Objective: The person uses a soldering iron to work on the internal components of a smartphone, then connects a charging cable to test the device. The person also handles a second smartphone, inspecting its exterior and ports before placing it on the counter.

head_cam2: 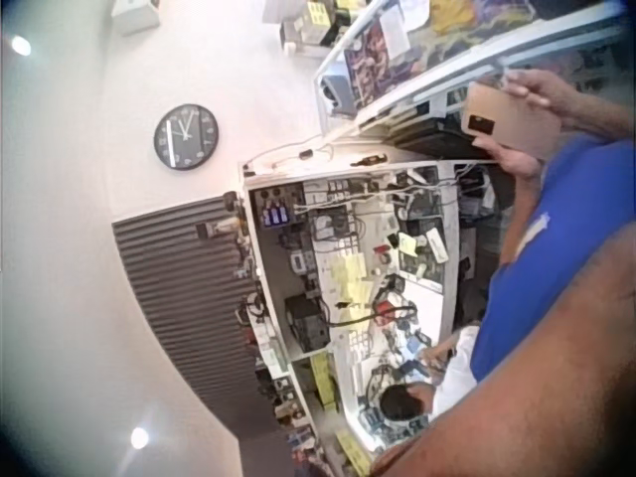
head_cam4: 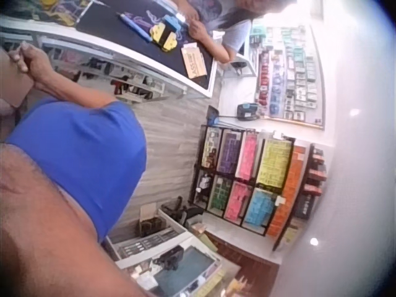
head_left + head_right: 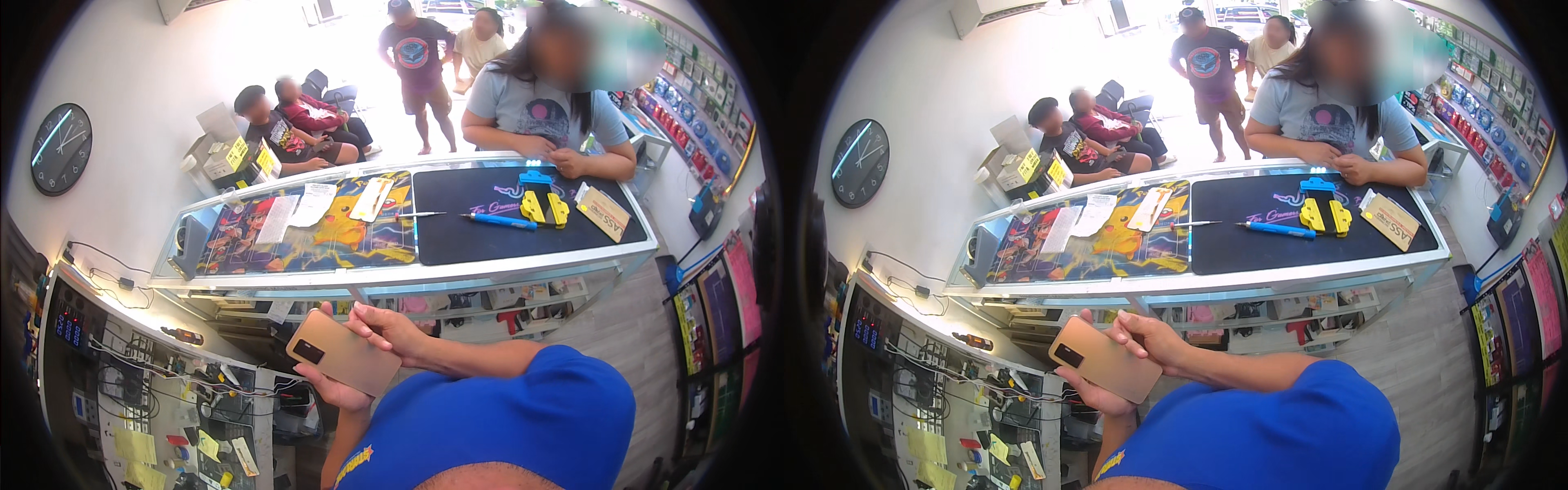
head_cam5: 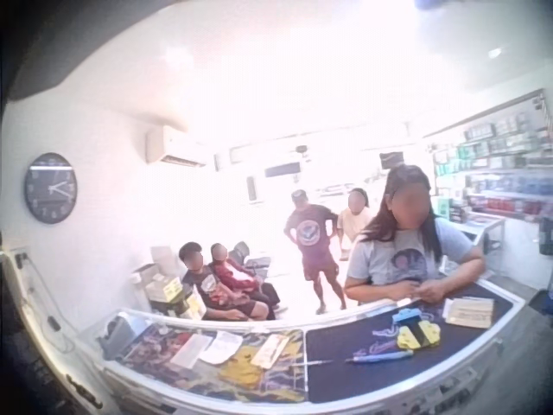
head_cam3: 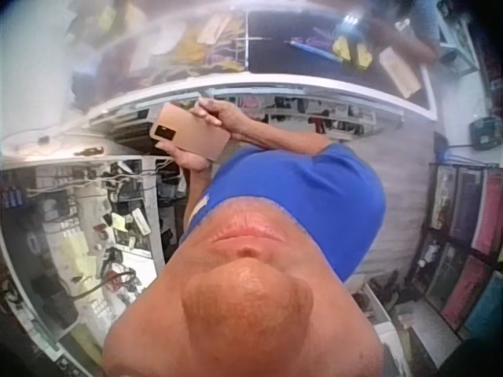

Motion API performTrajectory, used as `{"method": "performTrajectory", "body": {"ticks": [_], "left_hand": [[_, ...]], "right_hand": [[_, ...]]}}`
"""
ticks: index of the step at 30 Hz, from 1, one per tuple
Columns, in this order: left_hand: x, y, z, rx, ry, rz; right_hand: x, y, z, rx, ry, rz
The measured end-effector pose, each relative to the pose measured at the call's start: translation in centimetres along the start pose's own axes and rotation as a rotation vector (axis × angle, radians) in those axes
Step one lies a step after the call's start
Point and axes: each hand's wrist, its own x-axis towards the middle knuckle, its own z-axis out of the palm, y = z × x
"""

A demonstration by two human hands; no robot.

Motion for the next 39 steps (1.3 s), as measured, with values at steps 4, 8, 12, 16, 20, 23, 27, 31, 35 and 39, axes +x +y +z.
{"method": "performTrajectory", "body": {"ticks": [4, 8, 12, 16, 20, 23, 27, 31, 35, 39], "left_hand": [[-1.0, 1.4, -1.2, -0.046, -0.014, -0.042], [-1.7, 2.5, -2.5, -0.02, -0.032, -0.049], [-2.0, 3.3, -2.7, -0.077, 0.006, -0.062], [-2.3, 5.1, -3.9, -0.208, 0.054, -0.027], [-2.0, 5.8, -3.7, -0.318, 0.022, -0.031], [-1.8, 6.4, -3.8, -0.396, -0.059, 0.046], [-0.5, 5.5, -3.4, -0.394, -0.058, 0.084], [-0.2, 2.5, -1.7, -0.304, 0.011, 0.058], [-0.8, -0.7, 0.5, -0.4, 0.08, -0.021], [-1.3, -0.8, 0.8, -0.171, 0.159, -0.072]], "right_hand": [[0.3, 0.5, 2.3, -0.113, 0.115, 0.053], [0.1, 1.4, 3.0, -0.078, 0.186, 0.078], [-0.1, 4.2, 1.4, 0.138, 0.14, -0.062], [-0.3, 4.9, 5.0, 0.072, 0.227, -0.044], [-0.3, 5.1, 2.5, -0.063, 0.178, -0.056], [-0.2, 3.1, 3.4, -0.002, 0.009, 0.003], [0.0, 1.6, 4.7, -0.141, 0.114, -0.005], [0.7, 0.1, -0.4, -0.079, -0.011, 0.069], [1.1, -1.2, -4.9, -0.237, 0.275, 0.255], [2.6, -0.8, -7.0, -0.106, 0.244, 0.264]]}}
